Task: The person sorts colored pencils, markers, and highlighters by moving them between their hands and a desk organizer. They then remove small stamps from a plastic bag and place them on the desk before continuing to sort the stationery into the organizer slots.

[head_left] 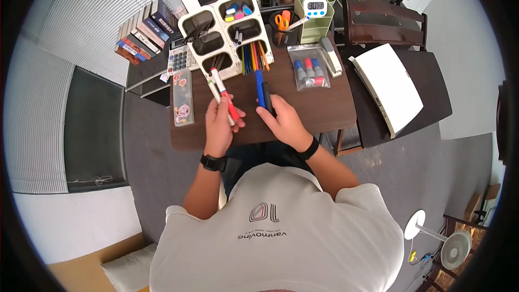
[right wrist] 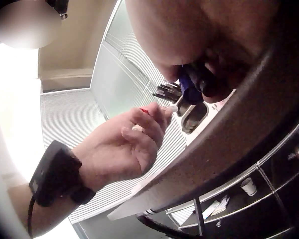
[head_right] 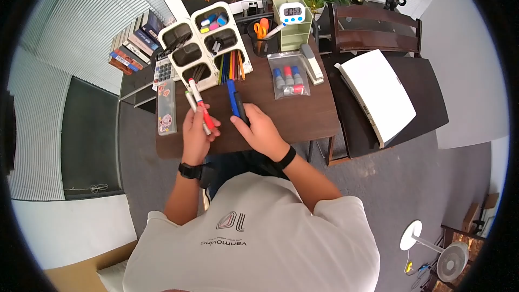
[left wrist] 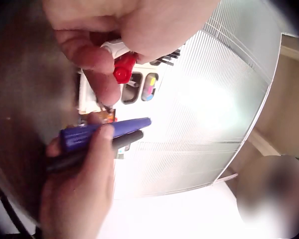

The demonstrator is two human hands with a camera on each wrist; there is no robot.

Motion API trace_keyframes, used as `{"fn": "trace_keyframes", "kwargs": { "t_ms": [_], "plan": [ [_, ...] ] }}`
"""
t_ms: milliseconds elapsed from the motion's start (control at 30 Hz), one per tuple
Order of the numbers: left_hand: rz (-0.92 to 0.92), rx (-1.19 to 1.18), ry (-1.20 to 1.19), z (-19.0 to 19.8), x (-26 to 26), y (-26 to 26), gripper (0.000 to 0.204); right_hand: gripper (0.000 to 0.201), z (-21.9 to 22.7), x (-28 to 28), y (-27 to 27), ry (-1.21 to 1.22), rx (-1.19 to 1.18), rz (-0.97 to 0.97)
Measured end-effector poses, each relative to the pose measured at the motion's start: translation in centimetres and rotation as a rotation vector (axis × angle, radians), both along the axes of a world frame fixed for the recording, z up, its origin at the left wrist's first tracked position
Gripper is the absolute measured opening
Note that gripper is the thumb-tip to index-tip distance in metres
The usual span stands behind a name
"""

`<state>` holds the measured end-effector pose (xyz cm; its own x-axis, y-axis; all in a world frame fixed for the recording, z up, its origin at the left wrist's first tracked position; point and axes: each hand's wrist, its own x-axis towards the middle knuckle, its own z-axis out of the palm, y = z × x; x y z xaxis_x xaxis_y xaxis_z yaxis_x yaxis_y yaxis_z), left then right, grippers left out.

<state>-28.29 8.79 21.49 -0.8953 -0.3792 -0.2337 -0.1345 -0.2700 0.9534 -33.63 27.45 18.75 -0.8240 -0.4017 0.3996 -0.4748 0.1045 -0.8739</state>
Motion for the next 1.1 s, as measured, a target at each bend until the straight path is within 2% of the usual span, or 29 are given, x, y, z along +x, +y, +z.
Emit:
{"fn": "trace_keyframes", "kwargs": {
  "t_ms": [33, 100, 133, 233, 267, 333, 433, 467, 500, 567, 667, 700, 767, 800, 900, 1033, 1100],
  "plan": [
    [-0.001, -0.005, 0.005, 1.1, -0.5, -0.5, 0.033, 0.03, 0.1, 0.0, 0.1, -0.04, -0.008, 0.002],
    [-0.036, 0.129, 0.098, 3.2, -1.8, -2.7, 0.033, 0.03, 0.2, 0.2, 0.1, -0.085, -0.019, 0.005],
    [0.001, 0.247, 0.036, 3.9, -3.1, -3.7, 0.035, 0.031, 0.3, 0.1, 0.1, -0.082, -0.008, 0.009],
    [-0.072, 0.631, -0.001, 3.8, -6.8, -7.3, 0.044, 0.032, 0.4, 0.3, 0.3, -0.08, 0.005, 0.029],
    [-0.078, 0.63, 0.006, 3.3, -7.5, -8.1, 0.044, 0.033, 0.5, 0.3, 0.5, -0.079, 0.01, 0.043],
    [-0.12, 0.815, 0.073, 2.8, -8.7, -8.7, 0.044, 0.034, 0.6, 0.4, 0.7, -0.081, -0.001, 0.05],
    [-0.107, 0.819, 0.11, 2.6, -8.6, -8.2, 0.048, 0.036, 0.6, 0.5, 0.8, -0.1, -0.003, 0.063],
    [-0.187, 0.846, 0.159, 2.7, -8.5, -8.3, 0.04, 0.036, 0.7, 0.6, 0.8, -0.115, -0.004, 0.064],
    [-0.186, 0.846, 0.162, 3.0, -8.5, -8.7, 0.04, 0.036, 0.8, 0.6, 0.7, -0.13, -0.004, 0.066],
    [-0.265, 0.891, 0.117, 4.2, -8.6, -9.4, 0.037, 0.036, 0.6, 0.5, 0.6, -0.113, -0.002, 0.071],
    [-0.253, 0.929, 0.083, 6.5, -8.2, -9.1, 0.042, 0.037, 0.4, 0.6, 0.5, -0.087, 0.008, 0.067],
    [-0.252, 0.927, 0.085, 6.3, -8.1, -9.1, 0.042, 0.037, 0.3, 0.6, 0.4, -0.076, 0.017, 0.06],
    [-0.287, 0.768, 0.096, 5.7, -7.8, -9.1, 0.046, 0.037, 0.1, 0.5, 0.4, -0.063, 0.022, 0.056],
    [-0.303, 0.717, 0.1, 5.4, -7.7, -9.0, 0.037, 0.037, 0.0, 0.5, 0.4, -0.052, 0.029, 0.051],
    [-0.283, 0.708, 0.061, 4.7, -8.3, -9.9, 0.029, 0.036, 0.3, 0.7, 0.3, -0.063, 0.017, 0.035],
    [-0.262, 0.788, 0.038, 4.7, -8.7, -10.5, 0.028, 0.037, 0.2, 0.7, 0.2, -0.064, 0.034, 0.035],
    [-0.341, 0.794, 0.043, 4.6, -8.7, -10.5, 0.027, 0.035, 0.1, 0.7, 0.2, -0.08, 0.041, 0.039]
  ]
}}
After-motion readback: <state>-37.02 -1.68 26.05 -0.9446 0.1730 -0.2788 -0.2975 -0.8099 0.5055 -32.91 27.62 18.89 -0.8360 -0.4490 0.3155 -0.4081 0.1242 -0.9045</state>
